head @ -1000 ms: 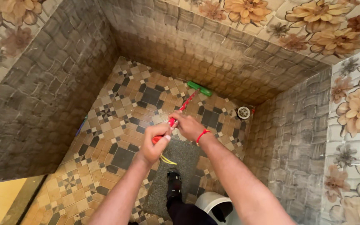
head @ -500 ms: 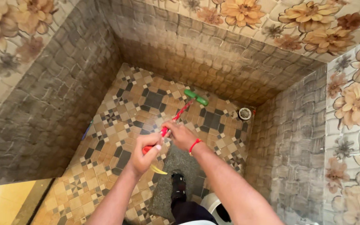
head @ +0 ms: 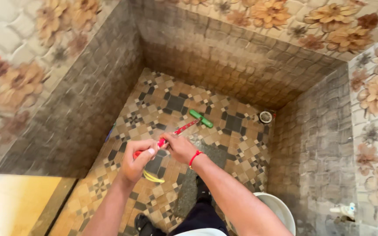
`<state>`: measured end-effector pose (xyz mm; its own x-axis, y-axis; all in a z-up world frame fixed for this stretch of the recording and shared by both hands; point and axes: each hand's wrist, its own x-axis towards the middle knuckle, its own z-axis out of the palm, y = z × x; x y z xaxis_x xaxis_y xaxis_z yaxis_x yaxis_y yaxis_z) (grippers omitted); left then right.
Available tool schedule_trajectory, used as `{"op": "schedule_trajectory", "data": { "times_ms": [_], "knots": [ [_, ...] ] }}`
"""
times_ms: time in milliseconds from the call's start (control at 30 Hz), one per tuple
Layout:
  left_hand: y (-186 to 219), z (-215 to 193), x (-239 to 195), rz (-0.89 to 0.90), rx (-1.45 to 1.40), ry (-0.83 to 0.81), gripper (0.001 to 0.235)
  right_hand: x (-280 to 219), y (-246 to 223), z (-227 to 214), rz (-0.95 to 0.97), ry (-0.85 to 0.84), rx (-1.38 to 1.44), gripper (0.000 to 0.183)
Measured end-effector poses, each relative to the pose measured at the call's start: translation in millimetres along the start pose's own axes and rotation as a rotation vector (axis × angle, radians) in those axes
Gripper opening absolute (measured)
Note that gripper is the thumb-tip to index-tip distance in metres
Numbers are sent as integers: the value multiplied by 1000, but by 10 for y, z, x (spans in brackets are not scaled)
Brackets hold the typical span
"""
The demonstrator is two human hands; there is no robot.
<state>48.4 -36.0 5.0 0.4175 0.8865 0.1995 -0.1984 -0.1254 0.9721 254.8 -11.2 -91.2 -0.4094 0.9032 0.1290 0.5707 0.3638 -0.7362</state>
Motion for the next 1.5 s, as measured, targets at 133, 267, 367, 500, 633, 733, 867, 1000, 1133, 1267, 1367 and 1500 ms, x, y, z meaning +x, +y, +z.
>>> {"op": "schedule_trajectory", "data": {
  "times_ms": [133,267,367,500,633,733,867,1000,1133,1267,1367,1500],
  "knots": [
    [14,-293,-327,26,-1,37,26,12,-300,331,-26,11,19,31],
    [-41,-392,-657,-119,-3,115,18,-130,-545,570,21,77,47,29],
    [-36,-583,-803,-51,41,-42,21,-201,-665,661,22,49,79,28],
    [29,-731,-976,-92,-14,8,20,-125,-774,752,84,-53,129,30],
    [226,-828,-1038,-2,-19,28,23,-62,-974,752,129,-136,94,32],
    [357,-969,-1010,25,-48,-101,32,-44,-1064,785,136,-134,72,41],
    [431,-957,-858,106,-214,-38,42,159,-1011,770,33,-130,83,45],
    [422,-860,-560,42,-233,19,42,309,-848,655,64,-106,-9,41],
    [338,-678,-79,22,-147,-77,40,332,-530,396,65,29,-50,33],
    [85,-312,498,-22,-131,-72,38,390,18,-41,136,52,-66,25],
    [-198,60,971,-8,-127,-63,36,399,545,-430,118,91,-51,25],
    [-625,585,1595,-37,-143,-50,33,383,1259,-961,116,138,-75,27]
  ]
}}
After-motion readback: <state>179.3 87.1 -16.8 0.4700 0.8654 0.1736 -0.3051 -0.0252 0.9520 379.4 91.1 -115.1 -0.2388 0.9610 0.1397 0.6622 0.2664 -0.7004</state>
